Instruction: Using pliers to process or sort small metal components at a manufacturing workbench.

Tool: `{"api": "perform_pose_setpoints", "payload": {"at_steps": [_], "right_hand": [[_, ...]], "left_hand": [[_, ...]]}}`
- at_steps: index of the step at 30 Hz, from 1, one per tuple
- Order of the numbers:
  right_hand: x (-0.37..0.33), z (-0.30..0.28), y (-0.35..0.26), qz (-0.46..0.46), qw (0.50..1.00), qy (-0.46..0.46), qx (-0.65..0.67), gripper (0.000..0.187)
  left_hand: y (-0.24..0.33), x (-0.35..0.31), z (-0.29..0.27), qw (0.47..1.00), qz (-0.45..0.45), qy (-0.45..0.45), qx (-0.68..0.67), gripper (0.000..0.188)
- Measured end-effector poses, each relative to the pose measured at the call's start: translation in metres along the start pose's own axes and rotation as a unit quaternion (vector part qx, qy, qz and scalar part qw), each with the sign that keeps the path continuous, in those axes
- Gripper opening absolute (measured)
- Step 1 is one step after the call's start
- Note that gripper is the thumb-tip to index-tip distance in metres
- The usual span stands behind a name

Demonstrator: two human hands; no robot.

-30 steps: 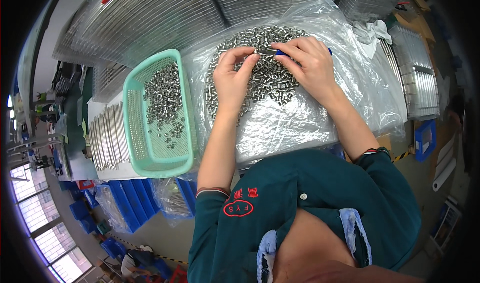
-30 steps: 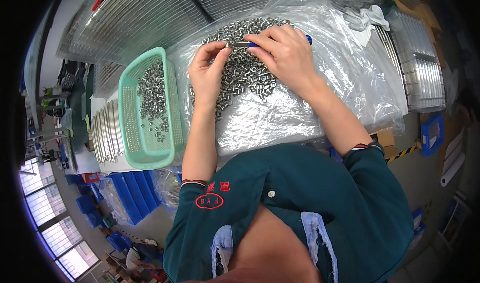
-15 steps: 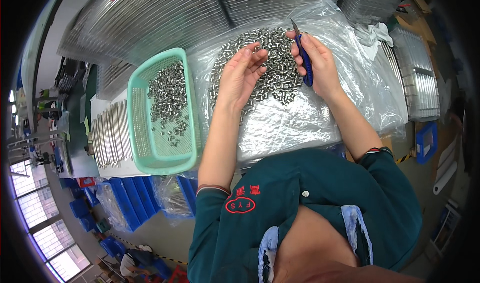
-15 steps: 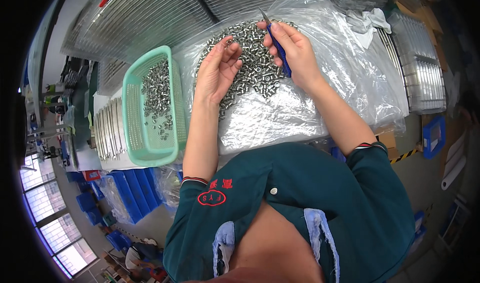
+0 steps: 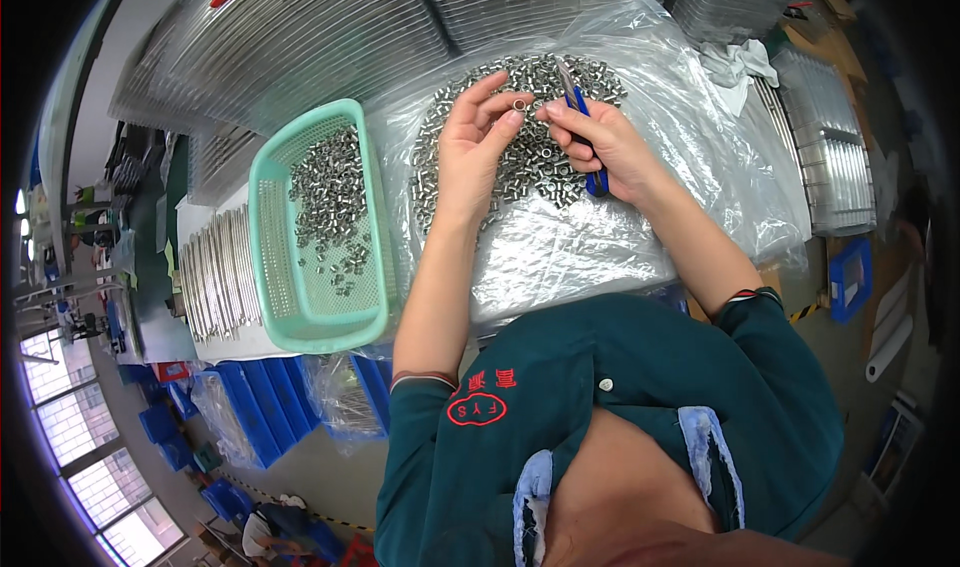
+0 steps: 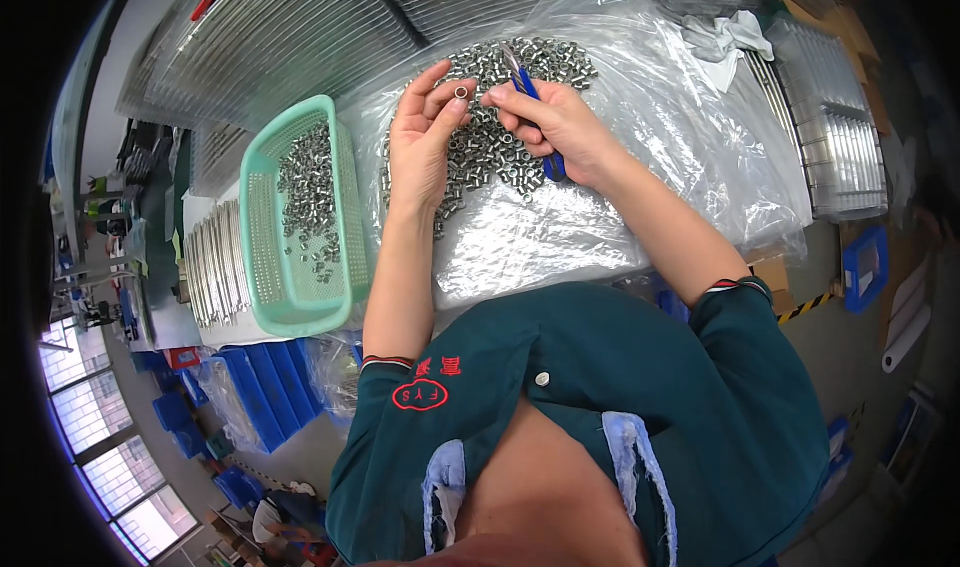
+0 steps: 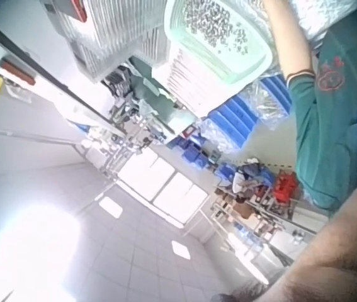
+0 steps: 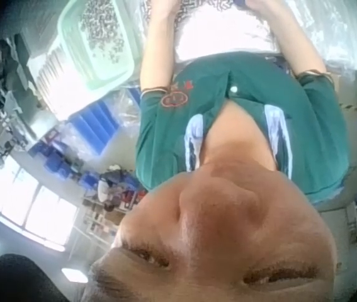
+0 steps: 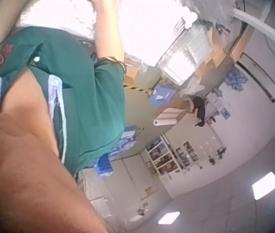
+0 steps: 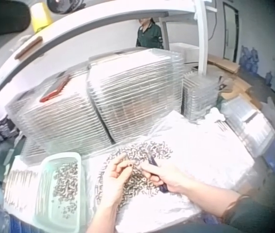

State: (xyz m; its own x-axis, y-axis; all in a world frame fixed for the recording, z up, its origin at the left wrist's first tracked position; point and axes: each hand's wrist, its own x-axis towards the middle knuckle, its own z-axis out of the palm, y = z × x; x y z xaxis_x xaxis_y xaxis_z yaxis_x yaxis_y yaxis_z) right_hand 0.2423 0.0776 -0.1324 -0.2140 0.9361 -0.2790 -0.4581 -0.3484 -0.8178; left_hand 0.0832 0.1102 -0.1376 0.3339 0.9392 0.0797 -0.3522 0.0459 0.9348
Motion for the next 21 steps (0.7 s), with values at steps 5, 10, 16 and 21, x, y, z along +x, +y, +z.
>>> {"api": "perform_pose_setpoints", "payload": {"at_steps": [5, 10, 16, 21], "right_hand": [[0.002, 0.001, 0.005, -0.017, 0.998, 0.016, -0.055, 0.019], [0.006, -0.006, 0.008, 0.012, 1.000, 0.003, 0.015, 0.020], [0.008, -0.003, 0.008, 0.042, 0.997, -0.029, 0.055, 0.018], [0.001, 0.002, 0.001, 0.034, 0.998, -0.022, 0.044, 0.032]], "left_hand": [[-0.010, -0.002, 0.001, 0.945, 0.148, 0.026, 0.291, 0.038], [-0.011, -0.002, 0.006, 0.878, 0.246, 0.010, 0.411, 0.042], [-0.014, 0.000, -0.005, 0.916, 0.191, -0.013, 0.352, 0.024], [-0.003, 0.004, -0.012, 0.984, 0.128, 0.122, -0.008, 0.028]]}}
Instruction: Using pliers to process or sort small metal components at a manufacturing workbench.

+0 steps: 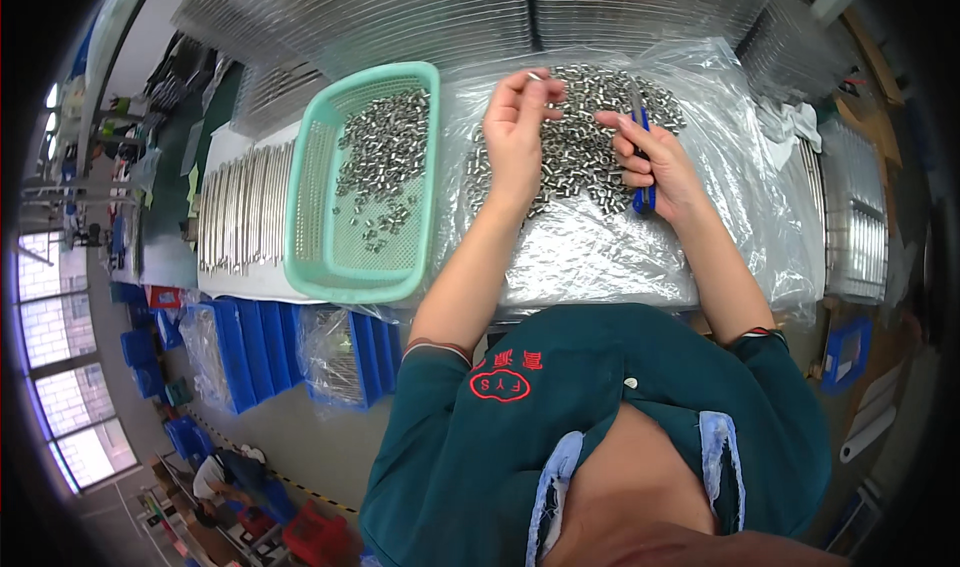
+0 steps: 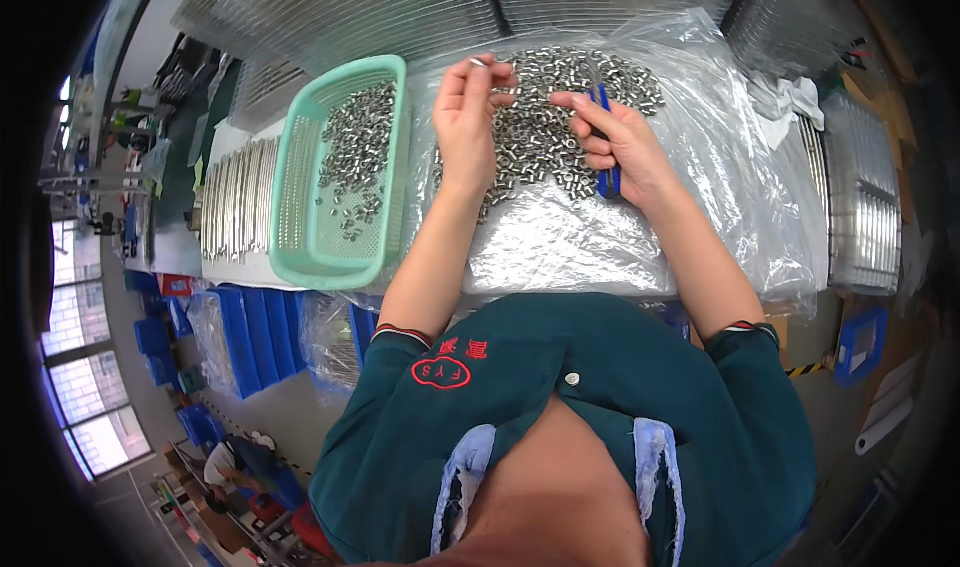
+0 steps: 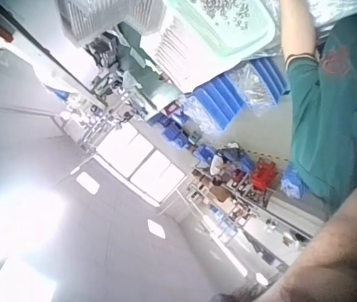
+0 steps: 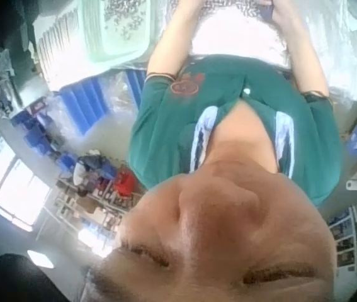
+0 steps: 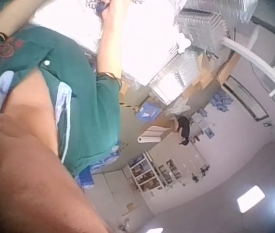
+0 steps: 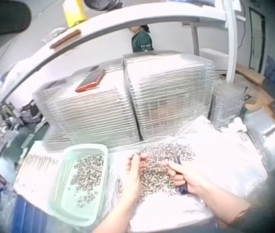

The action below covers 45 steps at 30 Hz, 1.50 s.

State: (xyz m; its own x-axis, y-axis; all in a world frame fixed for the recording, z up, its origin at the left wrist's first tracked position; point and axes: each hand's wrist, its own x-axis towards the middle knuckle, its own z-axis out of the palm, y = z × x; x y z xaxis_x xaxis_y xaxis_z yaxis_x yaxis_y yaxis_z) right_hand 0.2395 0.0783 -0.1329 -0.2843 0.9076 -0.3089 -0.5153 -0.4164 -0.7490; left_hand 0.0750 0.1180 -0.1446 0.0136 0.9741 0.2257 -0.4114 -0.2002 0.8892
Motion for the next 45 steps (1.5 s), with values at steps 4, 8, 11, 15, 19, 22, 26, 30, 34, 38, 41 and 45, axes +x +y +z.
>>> {"api": "perform_pose_setpoints", "payload": {"at_steps": [4, 8, 11, 15, 19, 22, 26, 30, 34, 38, 41, 45], "right_hand": [[0.003, -0.008, 0.004, -0.026, 1.000, 0.000, 0.011, 0.033], [0.005, -0.008, 0.007, -0.063, 0.997, 0.031, 0.023, 0.036], [0.004, -0.006, 0.003, -0.091, 0.993, 0.078, 0.014, 0.038], [0.007, -0.005, 0.003, -0.095, 0.991, 0.093, 0.023, 0.040], [0.005, -0.007, 0.000, -0.096, 0.992, 0.068, 0.038, 0.040], [0.005, -0.009, 0.000, -0.101, 0.992, 0.066, 0.050, 0.039], [0.004, -0.008, 0.000, -0.104, 0.992, 0.063, 0.043, 0.039], [0.002, -0.007, 0.001, -0.103, 0.993, 0.044, 0.030, 0.038], [0.001, -0.003, 0.000, -0.099, 0.995, 0.020, 0.004, 0.035], [0.000, -0.001, 0.002, -0.066, 0.997, 0.024, -0.034, 0.034], [0.000, 0.000, 0.004, -0.033, 0.996, 0.011, -0.077, 0.033], [0.000, -0.002, 0.006, -0.021, 0.999, 0.009, -0.029, 0.023]], "left_hand": [[0.021, 0.014, -0.021, 0.971, 0.045, 0.159, -0.175, 0.052], [0.013, 0.010, -0.013, 0.989, -0.038, 0.055, -0.135, 0.048], [0.012, 0.011, -0.014, 0.998, -0.012, 0.049, -0.033, 0.039], [0.008, 0.019, -0.028, 0.995, -0.004, 0.096, 0.014, 0.026], [-0.002, 0.025, -0.039, 0.948, 0.060, 0.036, 0.311, 0.013], [-0.006, 0.016, -0.037, 0.837, 0.111, -0.007, 0.536, 0.010], [-0.015, 0.009, -0.039, 0.759, 0.111, -0.047, 0.639, 0.012], [-0.021, 0.007, -0.040, 0.737, 0.104, -0.058, 0.665, 0.013], [-0.019, 0.008, -0.037, 0.726, 0.131, -0.070, 0.671, 0.012], [-0.008, 0.012, -0.018, 0.859, 0.186, -0.088, 0.469, 0.017], [-0.006, 0.000, -0.003, 0.976, -0.003, -0.123, 0.178, 0.016], [-0.007, -0.010, 0.009, 0.982, -0.136, -0.134, 0.019, 0.021]]}}
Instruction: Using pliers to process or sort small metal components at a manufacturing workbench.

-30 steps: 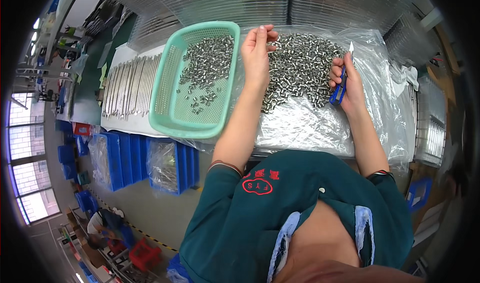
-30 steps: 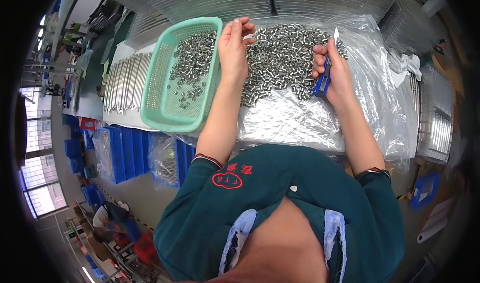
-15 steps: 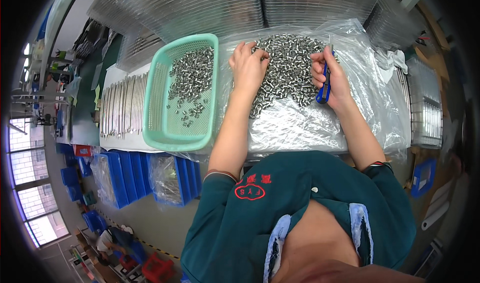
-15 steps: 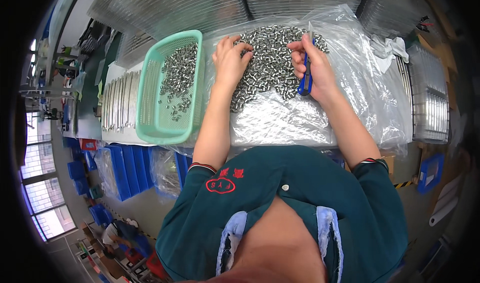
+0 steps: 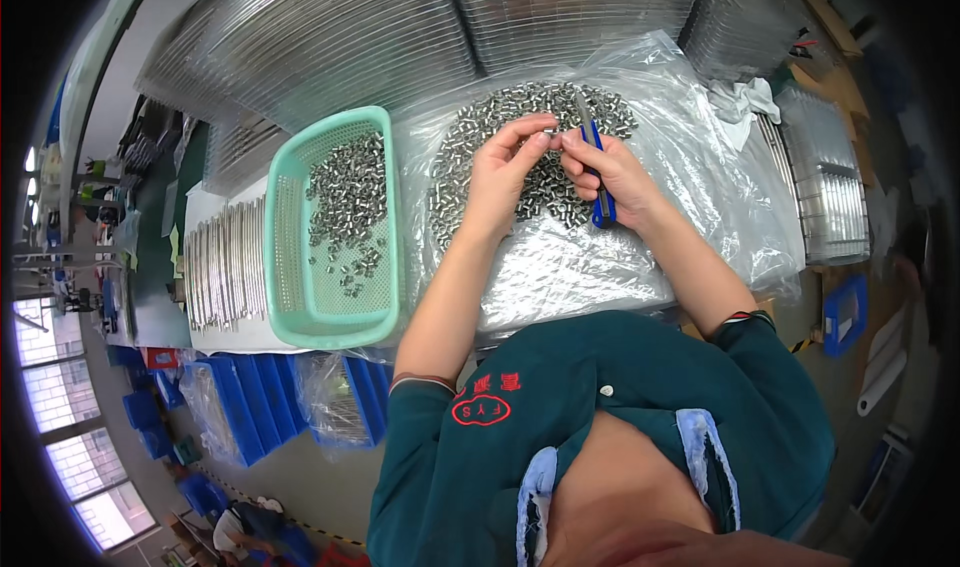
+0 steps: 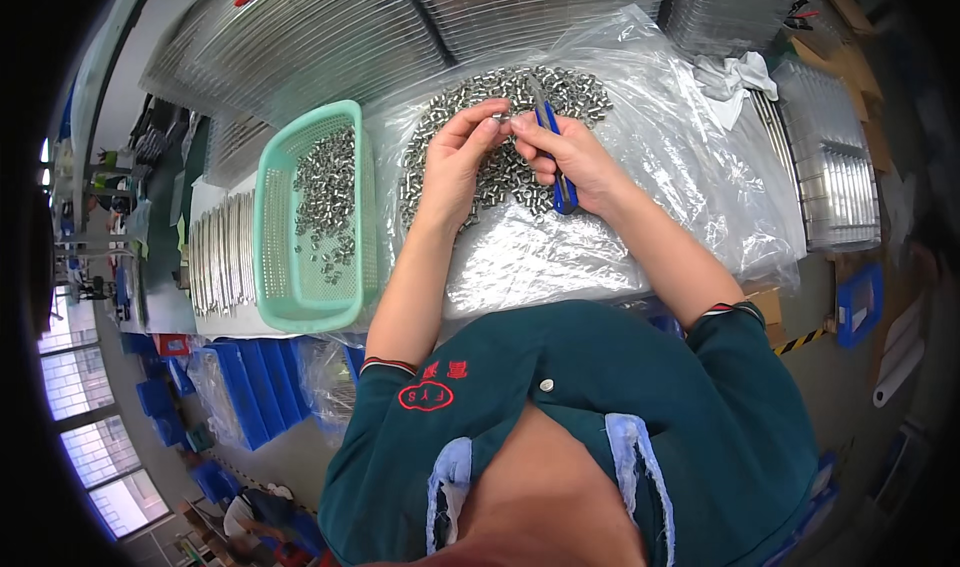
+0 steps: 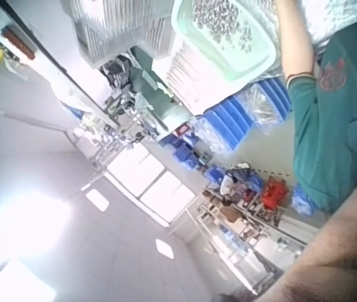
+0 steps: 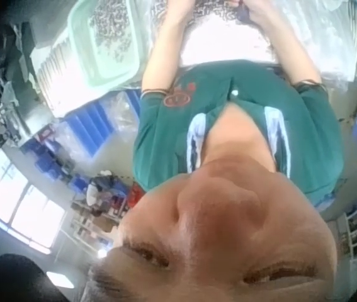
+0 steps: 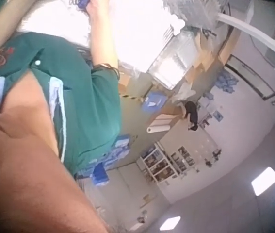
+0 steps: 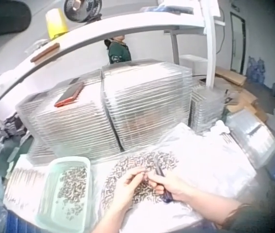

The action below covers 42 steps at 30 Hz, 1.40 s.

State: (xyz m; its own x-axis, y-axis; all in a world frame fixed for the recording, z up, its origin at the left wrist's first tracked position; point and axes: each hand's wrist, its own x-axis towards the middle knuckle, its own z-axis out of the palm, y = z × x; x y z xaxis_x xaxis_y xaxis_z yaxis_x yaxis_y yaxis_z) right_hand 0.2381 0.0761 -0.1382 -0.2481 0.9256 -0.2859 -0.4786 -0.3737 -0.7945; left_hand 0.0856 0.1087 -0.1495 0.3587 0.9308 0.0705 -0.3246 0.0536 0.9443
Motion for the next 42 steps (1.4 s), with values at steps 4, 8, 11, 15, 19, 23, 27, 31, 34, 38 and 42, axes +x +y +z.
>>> {"api": "perform_pose_setpoints", "payload": {"at_steps": [4, 8, 11, 15, 19, 23, 27, 31, 34, 38, 42], "right_hand": [[-0.001, 0.002, -0.001, 0.002, 1.000, 0.001, 0.015, 0.018], [-0.002, 0.002, -0.002, 0.001, 1.000, -0.004, 0.010, 0.020], [-0.003, 0.003, -0.002, -0.002, 1.000, 0.003, 0.030, 0.019], [0.002, -0.002, -0.002, 0.021, 0.997, -0.006, 0.070, 0.017], [0.003, -0.005, -0.003, 0.046, 0.991, -0.038, 0.121, 0.022], [0.002, -0.003, -0.005, 0.063, 0.987, -0.047, 0.138, 0.027], [0.003, -0.005, -0.002, 0.063, 0.988, -0.046, 0.134, 0.026], [0.003, -0.006, -0.001, 0.051, 0.991, -0.042, 0.119, 0.024], [0.002, -0.005, -0.001, 0.050, 0.991, -0.043, 0.114, 0.024], [0.001, -0.003, 0.000, 0.055, 0.992, -0.044, 0.108, 0.021], [0.003, -0.003, 0.001, 0.059, 0.994, -0.035, 0.089, 0.019]], "left_hand": [[0.001, -0.002, 0.002, 0.985, -0.092, -0.035, -0.141, 0.026], [0.006, -0.003, 0.004, 0.978, -0.117, -0.024, -0.173, 0.024], [0.000, -0.002, 0.004, 0.998, 0.030, 0.015, 0.045, 0.020], [0.004, -0.003, 0.006, 0.932, 0.177, 0.017, 0.316, 0.018], [0.006, -0.005, 0.006, 0.987, 0.111, 0.101, 0.062, 0.016], [0.004, -0.004, -0.015, 0.985, 0.069, 0.133, 0.085, 0.014], [0.006, -0.002, 0.005, 0.969, 0.158, 0.093, 0.164, 0.013], [0.002, -0.003, 0.005, 0.937, 0.196, 0.046, 0.286, 0.019], [0.003, -0.003, 0.007, 0.914, 0.226, 0.030, 0.336, 0.021], [0.001, -0.004, 0.008, 0.928, 0.211, 0.037, 0.306, 0.020], [0.002, -0.006, 0.010, 0.948, 0.182, 0.047, 0.256, 0.019]]}}
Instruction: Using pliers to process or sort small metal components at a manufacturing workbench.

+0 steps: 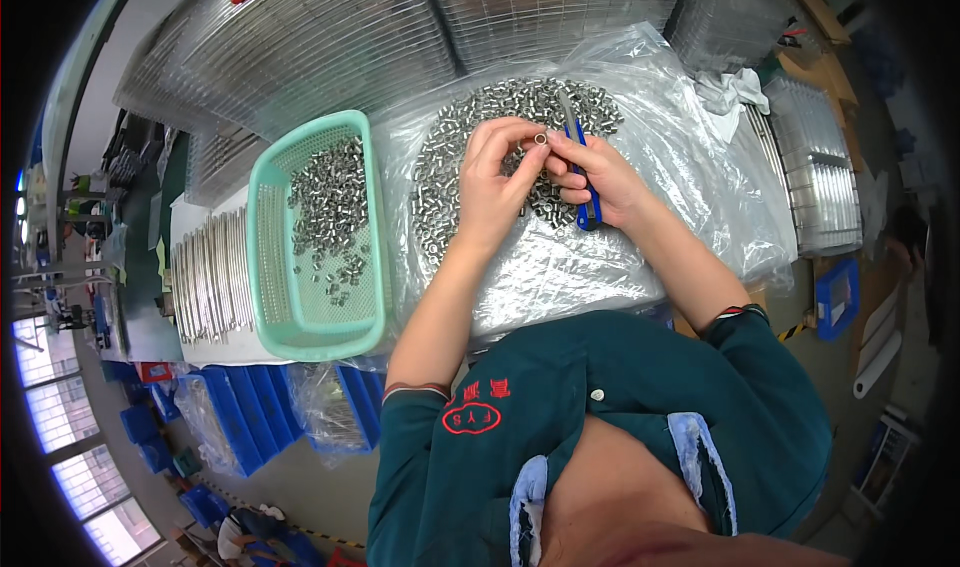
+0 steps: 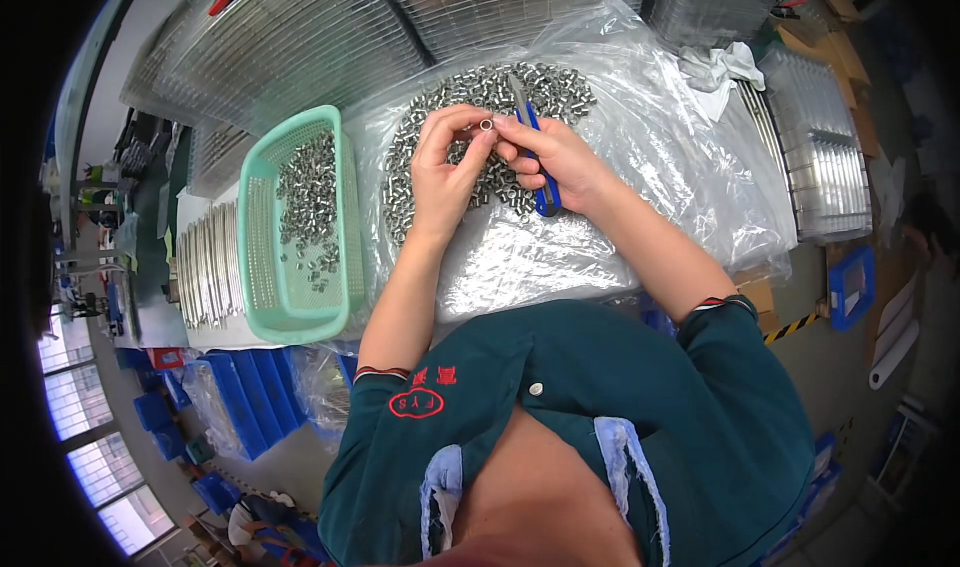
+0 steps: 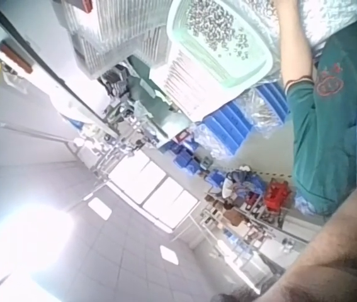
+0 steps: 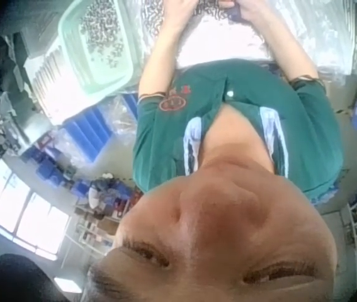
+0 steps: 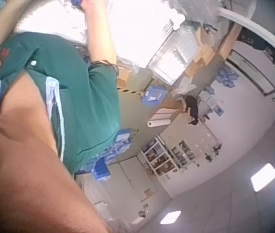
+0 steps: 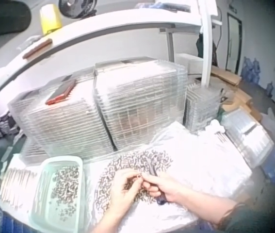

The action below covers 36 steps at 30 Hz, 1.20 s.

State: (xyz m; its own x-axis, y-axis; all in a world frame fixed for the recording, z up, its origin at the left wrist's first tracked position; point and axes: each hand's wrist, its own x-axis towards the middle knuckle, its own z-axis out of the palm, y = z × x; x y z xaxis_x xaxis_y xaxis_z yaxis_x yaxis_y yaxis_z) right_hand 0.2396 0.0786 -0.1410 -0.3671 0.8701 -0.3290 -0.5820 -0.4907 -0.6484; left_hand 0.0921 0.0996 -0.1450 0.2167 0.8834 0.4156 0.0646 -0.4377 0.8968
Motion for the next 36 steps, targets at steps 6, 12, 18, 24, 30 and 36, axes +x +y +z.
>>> {"api": "perform_pose_setpoints", "payload": {"at_steps": [6, 12, 18, 24, 30, 36], "right_hand": [[-0.003, 0.008, 0.002, -0.083, 0.988, 0.048, -0.122, 0.020], [0.002, -0.001, -0.001, -0.015, 1.000, 0.016, 0.008, 0.024], [0.001, -0.005, -0.003, 0.006, 0.997, -0.035, 0.075, 0.031], [-0.001, 0.000, -0.003, 0.001, 0.999, -0.013, 0.049, 0.022], [-0.001, -0.003, -0.001, -0.004, 0.999, -0.010, 0.032, 0.016], [-0.001, -0.001, -0.001, -0.007, 1.000, -0.010, 0.029, 0.014]], "left_hand": [[0.000, 0.004, -0.004, 0.959, 0.157, 0.022, 0.234, 0.016], [0.000, 0.002, 0.000, 0.984, 0.091, 0.042, 0.148, 0.034], [-0.009, 0.000, -0.020, 0.997, -0.025, 0.022, 0.075, 0.015], [-0.001, 0.004, -0.006, 0.994, 0.063, 0.052, 0.076, 0.010], [-0.001, 0.004, -0.005, 0.975, 0.134, 0.007, 0.175, 0.017], [-0.001, 0.004, -0.005, 0.977, 0.134, 0.000, 0.164, 0.018]]}}
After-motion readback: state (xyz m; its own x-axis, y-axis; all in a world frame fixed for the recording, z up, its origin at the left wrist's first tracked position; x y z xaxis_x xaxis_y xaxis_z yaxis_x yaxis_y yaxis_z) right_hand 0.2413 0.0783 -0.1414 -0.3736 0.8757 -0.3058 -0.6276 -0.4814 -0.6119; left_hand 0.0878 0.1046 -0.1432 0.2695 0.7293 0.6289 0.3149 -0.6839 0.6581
